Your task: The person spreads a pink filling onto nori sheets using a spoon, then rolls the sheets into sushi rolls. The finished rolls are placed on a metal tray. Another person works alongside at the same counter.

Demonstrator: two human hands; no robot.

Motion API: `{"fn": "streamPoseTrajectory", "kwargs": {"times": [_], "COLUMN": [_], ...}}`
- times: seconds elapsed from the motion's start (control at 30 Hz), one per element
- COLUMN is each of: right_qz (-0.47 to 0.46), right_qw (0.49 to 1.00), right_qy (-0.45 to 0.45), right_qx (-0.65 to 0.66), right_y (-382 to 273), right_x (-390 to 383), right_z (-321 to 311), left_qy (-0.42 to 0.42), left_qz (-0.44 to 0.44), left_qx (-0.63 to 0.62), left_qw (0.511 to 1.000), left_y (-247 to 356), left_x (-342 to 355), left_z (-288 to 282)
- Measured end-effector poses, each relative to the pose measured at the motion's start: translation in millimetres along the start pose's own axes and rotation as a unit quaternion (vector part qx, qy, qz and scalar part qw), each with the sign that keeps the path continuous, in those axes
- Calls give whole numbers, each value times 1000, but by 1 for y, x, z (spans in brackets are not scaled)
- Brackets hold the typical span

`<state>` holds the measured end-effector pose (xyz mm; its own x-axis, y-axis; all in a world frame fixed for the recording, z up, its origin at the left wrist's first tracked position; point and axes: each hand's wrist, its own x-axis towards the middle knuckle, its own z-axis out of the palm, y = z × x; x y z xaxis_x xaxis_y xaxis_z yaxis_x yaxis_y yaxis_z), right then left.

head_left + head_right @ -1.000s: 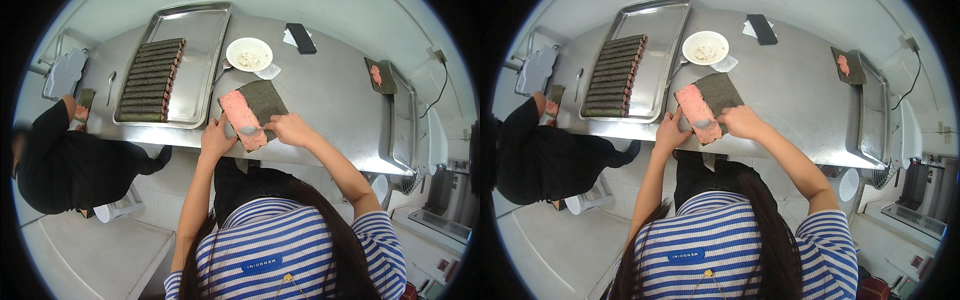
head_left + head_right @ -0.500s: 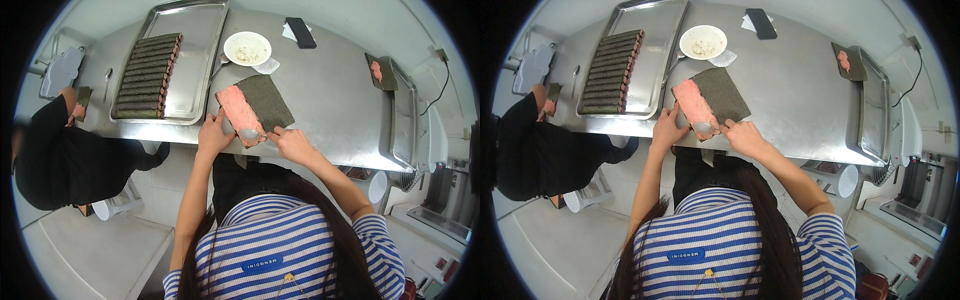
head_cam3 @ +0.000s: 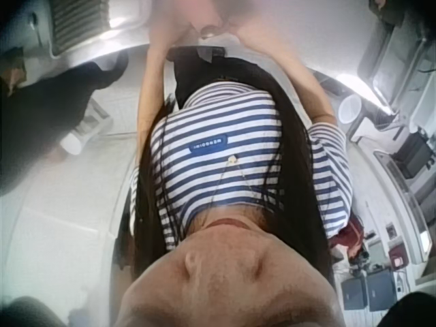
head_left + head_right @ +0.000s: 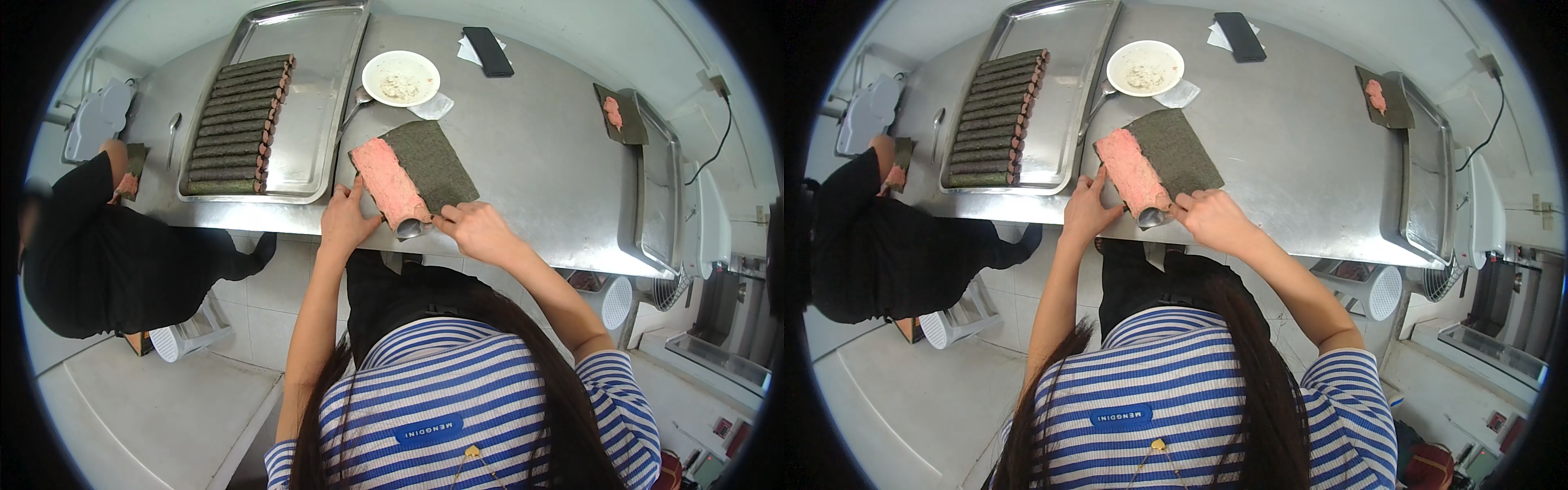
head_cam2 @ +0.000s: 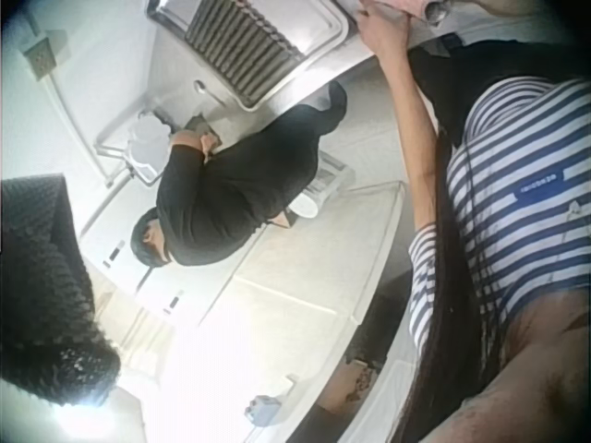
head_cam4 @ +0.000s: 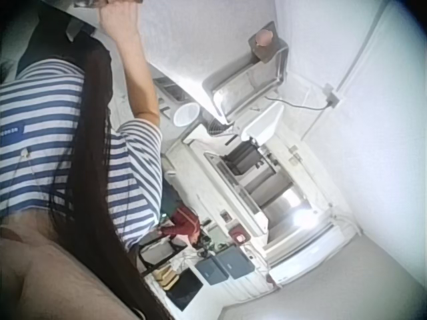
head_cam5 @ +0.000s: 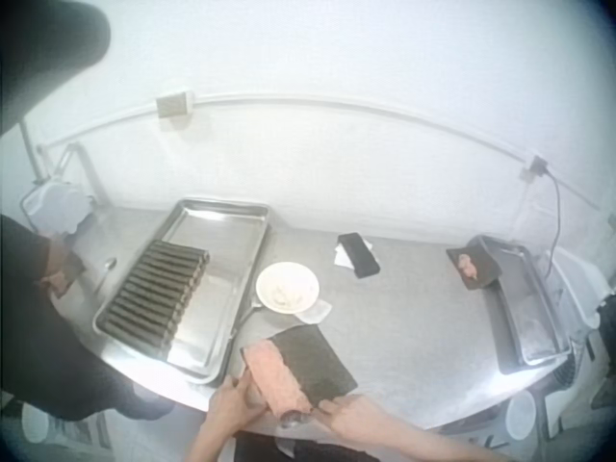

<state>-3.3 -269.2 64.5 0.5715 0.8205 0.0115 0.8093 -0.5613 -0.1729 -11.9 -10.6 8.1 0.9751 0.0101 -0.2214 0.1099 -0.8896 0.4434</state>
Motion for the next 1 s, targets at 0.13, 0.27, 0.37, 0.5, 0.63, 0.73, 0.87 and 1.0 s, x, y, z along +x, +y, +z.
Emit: {"fn": "streamPoseTrajectory", "kwargs": {"times": [0.13, 0.27, 0.37, 0.5, 0.63, 0.73, 0.87, 1.0], "right_qz": [50, 104, 115, 76, 8, 8, 22, 47], "right_qw": [999, 994, 993, 997, 1000, 998, 996, 995], "right_qy": [-1, -15, -11, 10, 29, 46, 44, 57], "right_qx": [-6, 16, 24, 30, -2, -41, -80, -61], "right_y": [13, 13, 2, -11, -14, -3, 11, 27], "right_x": [-1, 1, -1, -5, -10, -15, -17, -21], "right_z": [0, -15, -16, -11, -2, 4, -10, -26], "left_qy": [25, 22, 15, 5, -2, -5, -6, -9], "left_qz": [5, 1, 0, 0, -5, -6, -8, 22], "left_qx": [1, -1, -3, -1, -3, 4, 3, -44], "left_qw": [1000, 1000, 1000, 1000, 1000, 1000, 1000, 999], "left_y": [-1, -1, -1, -3, -1, 0, 2, -14], "left_x": [0, 0, 0, 0, 0, 1, 0, 0], "left_z": [4, 3, 3, 4, 1, 0, -2, 6]}}
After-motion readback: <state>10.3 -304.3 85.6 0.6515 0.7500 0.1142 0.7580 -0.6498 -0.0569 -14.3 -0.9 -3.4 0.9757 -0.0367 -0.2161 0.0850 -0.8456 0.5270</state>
